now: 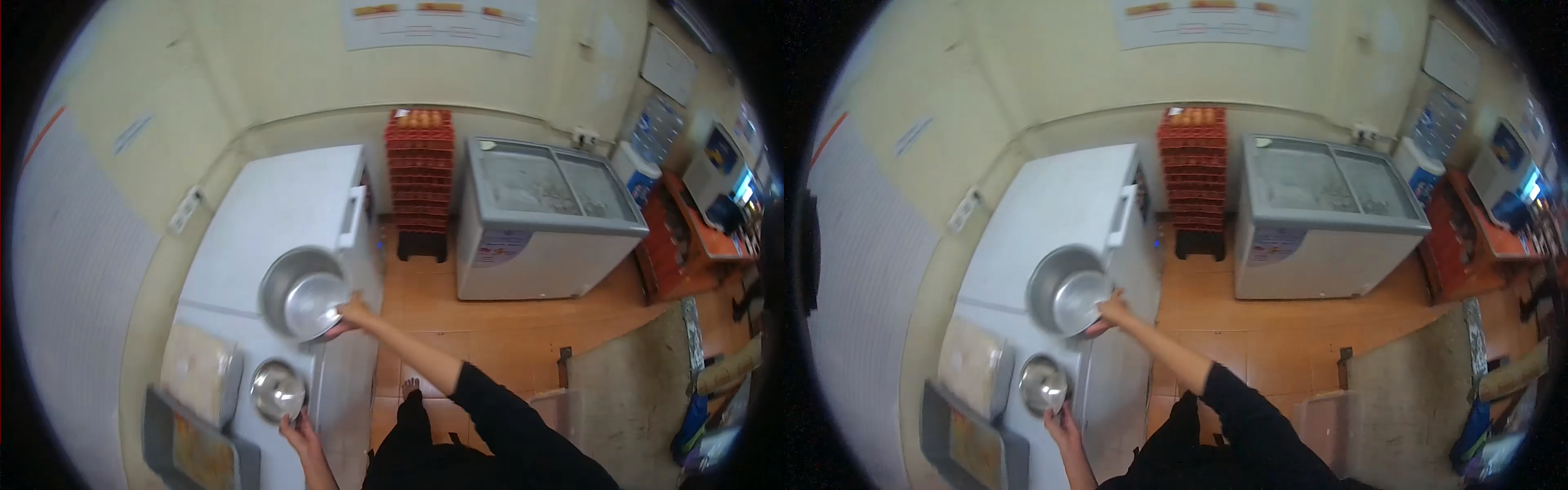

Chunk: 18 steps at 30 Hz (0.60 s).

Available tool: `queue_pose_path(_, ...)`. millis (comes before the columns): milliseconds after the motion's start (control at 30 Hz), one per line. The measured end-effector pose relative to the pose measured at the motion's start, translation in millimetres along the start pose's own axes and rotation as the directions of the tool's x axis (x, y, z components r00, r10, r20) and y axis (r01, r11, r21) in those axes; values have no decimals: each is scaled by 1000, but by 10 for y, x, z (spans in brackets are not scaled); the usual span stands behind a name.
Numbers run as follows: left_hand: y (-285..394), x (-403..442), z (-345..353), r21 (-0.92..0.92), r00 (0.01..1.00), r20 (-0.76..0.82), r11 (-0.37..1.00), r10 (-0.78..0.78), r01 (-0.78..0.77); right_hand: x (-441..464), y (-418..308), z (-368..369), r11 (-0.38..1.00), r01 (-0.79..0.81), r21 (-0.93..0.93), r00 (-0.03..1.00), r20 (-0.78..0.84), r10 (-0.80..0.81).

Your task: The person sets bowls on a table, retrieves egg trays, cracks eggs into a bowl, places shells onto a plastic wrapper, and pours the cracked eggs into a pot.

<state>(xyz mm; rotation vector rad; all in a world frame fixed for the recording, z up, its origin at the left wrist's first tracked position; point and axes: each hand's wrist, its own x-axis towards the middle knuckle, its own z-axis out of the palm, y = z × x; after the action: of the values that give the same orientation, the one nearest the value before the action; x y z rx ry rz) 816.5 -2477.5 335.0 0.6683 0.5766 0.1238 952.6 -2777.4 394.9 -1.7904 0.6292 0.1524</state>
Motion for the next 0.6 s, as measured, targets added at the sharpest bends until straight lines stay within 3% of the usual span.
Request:
queue_pose_path(33,-21,312,-169,56,997,59,997,41,-44,78,-215,-13,999,-31,-42,993,114,36)
queue_pose_path(67,-285,485,-402,96,987,123,989,100,-112,128,5,119,987,-6,160,984,176,-23)
queue_pose_path(100,-351,305,-88,402,893,264,800,364,-445,396,-6,350,851,-184,492,949,315,23)
queue_pose_path(133,-412,69,255,570,701,488,418,520,-707,241,-217,-33,693,-368,620,760,630,-160)
queue_pose_path(167,-462,158,372,634,742,451,407,497,-658,491,-72,131,640,-426,639,671,698,-251)
queue_pose_path(200,-553,302,530,636,864,314,589,393,-499,512,-90,35,658,-371,656,619,702,-352)
queue_pose_path(233,-682,418,744,607,943,179,722,281,-331,390,-134,-153,695,-321,643,645,686,-336)
queue_pose_path(267,-869,488,997,619,964,155,739,218,-267,351,-104,-349,732,-276,623,675,668,-314)
queue_pose_path(333,-1287,587,1447,667,972,184,708,145,-232,540,347,-627,736,-311,602,542,748,-383)
queue_pose_path(400,-1734,623,1874,714,966,241,656,94,-243,320,766,-1371,759,-205,618,619,683,-388)
queue_pose_path(500,-2440,576,2437,765,947,318,578,43,-283,401,2101,-1986,697,-350,626,794,593,-134)
queue_pose_path(567,-2956,412,2834,779,928,371,536,24,-326,188,2890,-2744,618,-374,692,847,527,-78)
queue_pose_path(600,-3242,328,3030,787,917,398,511,5,-344,-4,3181,-3155,607,-402,685,881,469,54)
